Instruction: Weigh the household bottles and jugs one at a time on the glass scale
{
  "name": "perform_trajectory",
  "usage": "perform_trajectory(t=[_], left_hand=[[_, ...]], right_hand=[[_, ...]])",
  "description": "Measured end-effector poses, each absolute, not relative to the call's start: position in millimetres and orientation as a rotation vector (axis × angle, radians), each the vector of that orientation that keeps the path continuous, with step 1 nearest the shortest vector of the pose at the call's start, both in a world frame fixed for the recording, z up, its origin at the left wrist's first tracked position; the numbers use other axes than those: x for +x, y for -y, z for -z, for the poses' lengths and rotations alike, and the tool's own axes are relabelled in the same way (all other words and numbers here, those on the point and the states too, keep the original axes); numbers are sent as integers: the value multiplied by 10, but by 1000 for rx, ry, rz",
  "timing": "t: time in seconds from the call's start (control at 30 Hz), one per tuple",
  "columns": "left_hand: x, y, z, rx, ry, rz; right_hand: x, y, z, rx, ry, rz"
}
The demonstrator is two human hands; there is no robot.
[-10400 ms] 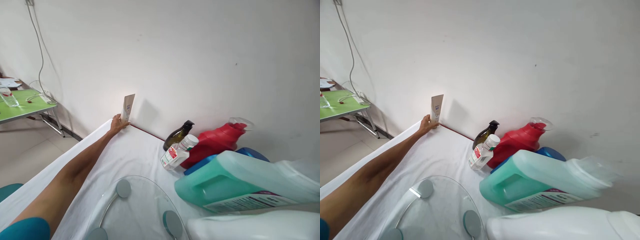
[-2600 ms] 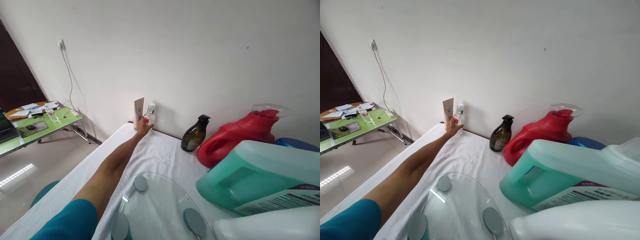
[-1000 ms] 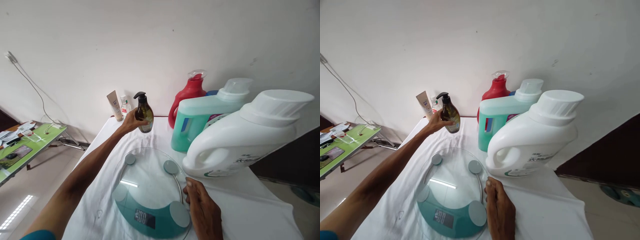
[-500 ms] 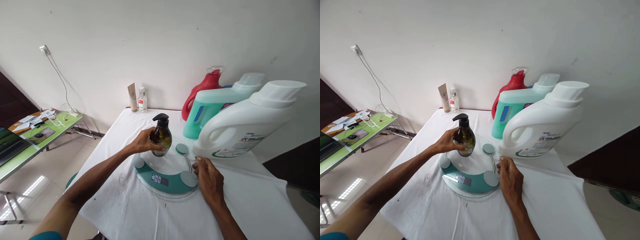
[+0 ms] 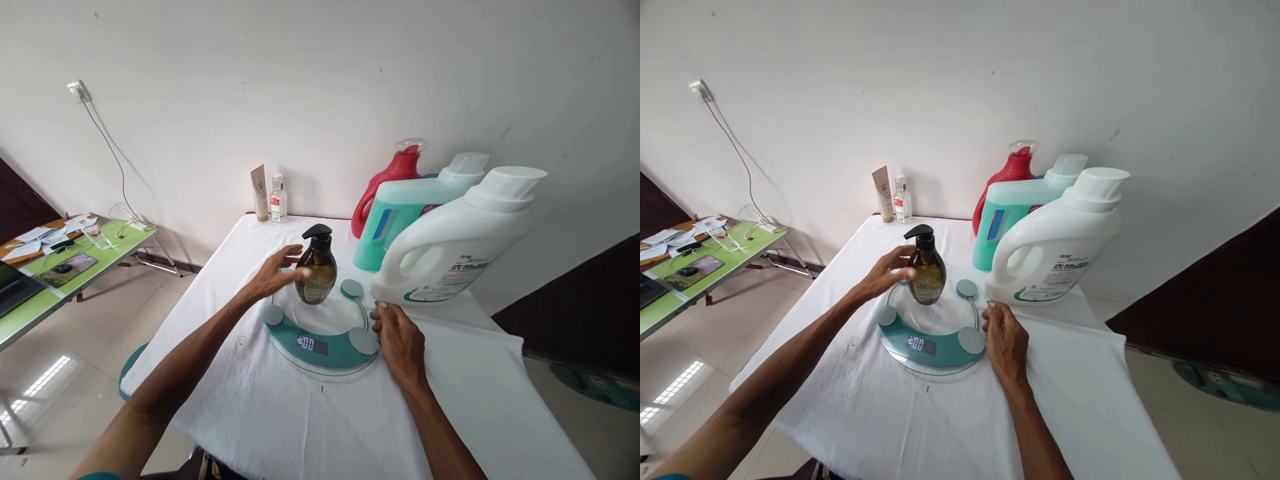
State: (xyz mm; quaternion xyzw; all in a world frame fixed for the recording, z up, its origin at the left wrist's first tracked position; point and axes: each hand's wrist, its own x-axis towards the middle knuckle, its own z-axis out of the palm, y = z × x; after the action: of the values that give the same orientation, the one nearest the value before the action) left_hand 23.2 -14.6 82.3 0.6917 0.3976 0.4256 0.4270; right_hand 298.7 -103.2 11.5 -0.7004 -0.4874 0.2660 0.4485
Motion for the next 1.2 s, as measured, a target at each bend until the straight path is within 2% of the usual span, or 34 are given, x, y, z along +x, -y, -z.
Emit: perform_trajectory(t=[0.17,0.37,0.6,0.8,1.2], left_hand=[[-57,-57,-422,1397,-1264,-1361],[-129,-106,23,1220,-1211,-1363],[-127,-88,26,1280,-1220,-1355],[-122,-109,30,1329,-1260,-1339],[-142,-46,-18,1373,-1276,-1315]], right_hand=[[2992,961,-64,-1747,1184,-640],[3011,821,-142,-1821,1141,-824],[3036,743,-117,-1828,1209,-822],[3047,825,-12,-1757,1253,-643],[3046,836,-15,-1730,1287,-619]])
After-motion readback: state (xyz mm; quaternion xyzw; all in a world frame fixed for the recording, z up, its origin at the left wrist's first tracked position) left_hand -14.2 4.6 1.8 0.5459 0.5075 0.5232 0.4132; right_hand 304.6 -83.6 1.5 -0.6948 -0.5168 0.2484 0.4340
